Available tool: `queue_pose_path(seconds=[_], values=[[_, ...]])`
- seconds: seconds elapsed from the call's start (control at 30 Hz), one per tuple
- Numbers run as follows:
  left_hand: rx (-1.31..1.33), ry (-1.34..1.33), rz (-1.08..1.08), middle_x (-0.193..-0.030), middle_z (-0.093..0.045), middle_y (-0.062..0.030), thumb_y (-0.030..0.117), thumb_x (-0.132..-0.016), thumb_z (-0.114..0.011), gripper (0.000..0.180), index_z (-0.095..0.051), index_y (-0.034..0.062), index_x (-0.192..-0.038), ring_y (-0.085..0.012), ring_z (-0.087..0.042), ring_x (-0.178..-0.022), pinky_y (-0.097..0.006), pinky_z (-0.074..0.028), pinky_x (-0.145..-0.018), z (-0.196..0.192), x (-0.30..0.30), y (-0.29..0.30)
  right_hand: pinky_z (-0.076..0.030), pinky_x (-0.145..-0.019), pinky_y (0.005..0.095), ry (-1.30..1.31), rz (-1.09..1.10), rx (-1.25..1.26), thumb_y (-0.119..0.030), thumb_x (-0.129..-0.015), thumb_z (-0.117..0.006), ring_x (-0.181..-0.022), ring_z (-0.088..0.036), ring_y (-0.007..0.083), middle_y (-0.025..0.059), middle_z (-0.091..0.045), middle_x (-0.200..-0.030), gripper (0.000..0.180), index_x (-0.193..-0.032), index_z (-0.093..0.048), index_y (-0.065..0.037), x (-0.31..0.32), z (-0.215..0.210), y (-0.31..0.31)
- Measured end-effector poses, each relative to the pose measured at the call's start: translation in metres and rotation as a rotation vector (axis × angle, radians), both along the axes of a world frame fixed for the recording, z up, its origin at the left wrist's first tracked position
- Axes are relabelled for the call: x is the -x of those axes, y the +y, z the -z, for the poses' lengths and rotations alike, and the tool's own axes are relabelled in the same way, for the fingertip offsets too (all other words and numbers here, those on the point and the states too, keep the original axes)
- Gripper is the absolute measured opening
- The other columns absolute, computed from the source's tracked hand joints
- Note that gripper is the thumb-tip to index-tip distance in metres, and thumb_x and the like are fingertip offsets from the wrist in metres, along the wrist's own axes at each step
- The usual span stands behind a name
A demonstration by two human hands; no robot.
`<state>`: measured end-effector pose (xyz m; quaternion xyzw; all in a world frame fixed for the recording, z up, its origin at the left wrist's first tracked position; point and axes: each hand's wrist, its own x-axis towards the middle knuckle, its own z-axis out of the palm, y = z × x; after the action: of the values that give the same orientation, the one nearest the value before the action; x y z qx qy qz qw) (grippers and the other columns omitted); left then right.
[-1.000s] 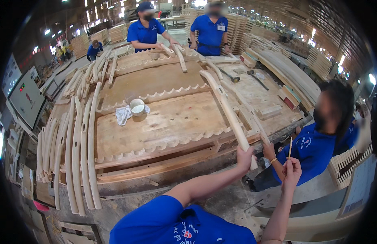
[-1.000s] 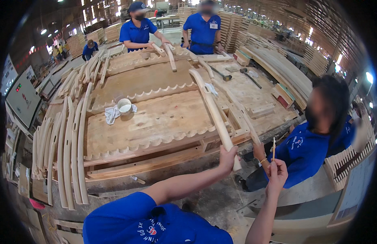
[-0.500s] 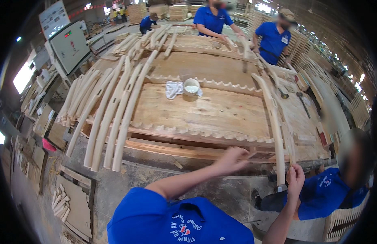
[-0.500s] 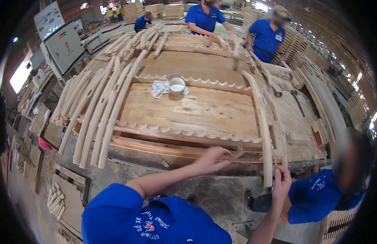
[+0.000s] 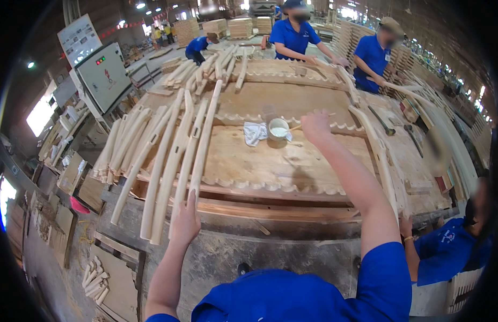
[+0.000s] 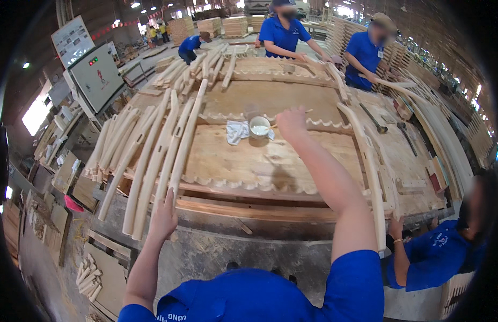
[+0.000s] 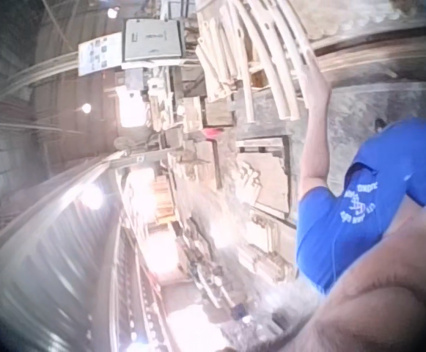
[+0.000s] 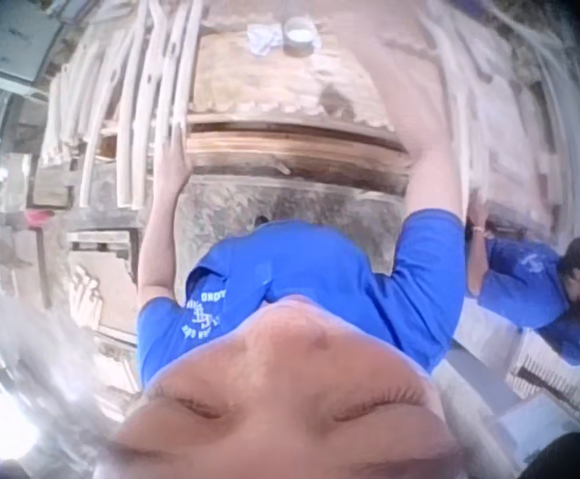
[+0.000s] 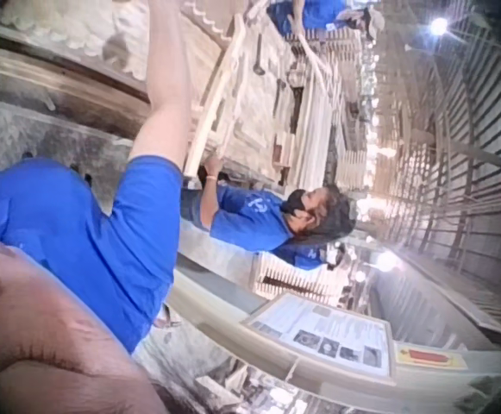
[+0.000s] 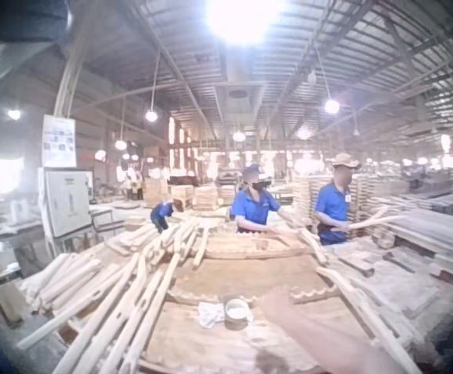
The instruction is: The person repeatedly picks up wooden chair legs, applies glue to the ends using a brush, and places them back on the workbench. The process is repeated for multiple pieces in a factory setting.
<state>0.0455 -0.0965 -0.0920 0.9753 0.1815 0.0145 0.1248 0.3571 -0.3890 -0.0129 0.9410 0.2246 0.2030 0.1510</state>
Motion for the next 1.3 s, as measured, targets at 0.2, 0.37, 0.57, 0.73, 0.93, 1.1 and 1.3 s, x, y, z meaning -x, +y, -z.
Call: queue_pose_path(seconds=[0.2,0.37,0.57,0.73,0.93,1.1,1.3], values=[[1.167,-0.321,-0.019,-0.103,-0.056,-0.0202,-0.003,-0.075,-0.054,0.091,0.001,0.0155,-0.146,-0.0182,-0.06,-0.066,-0.03,-0.051,-0.052,-0.04,0.028,-0.002,-0.035,-0.086,0.0449,0.05,0.005,0.217,-0.02,-0.083,-0.054,-0.101,-0.058,0.0221,0.0016,-0.067,-0.098,0.021,-0.097,-0.069,-0.018,-0.032,0.005,0.061],[1.585,-0.424,0.006,-0.102,-0.055,-0.0185,-0.008,-0.07,-0.056,0.1,0.003,0.0232,-0.146,-0.0191,-0.059,-0.063,-0.029,-0.05,-0.046,0.006,0.04,-0.044,-0.039,-0.082,0.0474,0.171,0.135,0.099,-0.02,-0.082,-0.056,-0.1,-0.059,0.023,0.0031,-0.067,-0.097,0.02,-0.096,-0.069,-0.016,-0.05,0.034,0.058],[2.057,-0.314,0.156,-0.106,-0.049,-0.0172,0.008,-0.076,-0.064,0.092,-0.004,0.023,-0.144,-0.0198,-0.056,-0.063,-0.03,-0.051,-0.051,0.058,0.037,-0.076,-0.048,-0.073,0.0439,0.311,0.224,-0.416,-0.022,-0.081,-0.056,-0.09,-0.063,0.029,0.0098,-0.067,-0.09,0.02,-0.092,-0.066,-0.009,-0.041,0.079,0.032],[2.371,-0.207,0.116,-0.098,-0.047,-0.0135,0.017,-0.078,-0.063,0.075,-0.018,0.0186,-0.139,-0.0201,-0.052,-0.059,-0.033,-0.049,-0.05,0.09,0.04,-0.071,-0.048,-0.075,0.043,0.357,0.219,-0.863,-0.025,-0.084,-0.053,-0.088,-0.061,0.0309,0.0141,-0.065,-0.088,0.022,-0.09,-0.063,-0.007,-0.026,0.104,0.022],[2.165,-0.002,-0.036,-0.078,-0.05,-0.0118,0.025,-0.086,-0.051,0.057,-0.025,0.0135,-0.135,-0.0198,-0.049,-0.051,-0.033,-0.046,-0.048,0.093,0.043,-0.076,-0.048,-0.073,0.0455,0.202,0.119,-0.845,-0.024,-0.085,-0.049,-0.085,-0.061,0.0322,0.0137,-0.064,-0.089,0.019,-0.089,-0.061,-0.009,-0.031,0.11,-0.001],[1.976,0.05,-0.079,-0.063,-0.048,-0.0086,0.033,-0.092,-0.038,0.05,-0.028,0.0112,-0.136,-0.0182,-0.049,-0.046,-0.032,-0.044,-0.045,0.123,0.064,-0.092,-0.048,-0.072,0.0448,0.173,0.046,-0.77,-0.023,-0.085,-0.052,-0.083,-0.061,0.0328,0.0153,-0.063,-0.088,0.018,-0.089,-0.061,-0.008,-0.021,0.092,0.012],[1.579,-0.209,-0.104,-0.067,-0.049,-0.0084,0.028,-0.095,-0.04,0.043,-0.028,0.0107,-0.132,-0.0166,-0.05,-0.047,-0.028,-0.045,-0.044,0.133,0.059,-0.106,-0.047,-0.069,0.0437,0.154,0.052,-0.713,-0.018,-0.08,-0.056,-0.081,-0.06,0.0317,0.0124,-0.062,-0.085,0.011,-0.086,-0.057,-0.009,-0.029,0.092,0.001]])
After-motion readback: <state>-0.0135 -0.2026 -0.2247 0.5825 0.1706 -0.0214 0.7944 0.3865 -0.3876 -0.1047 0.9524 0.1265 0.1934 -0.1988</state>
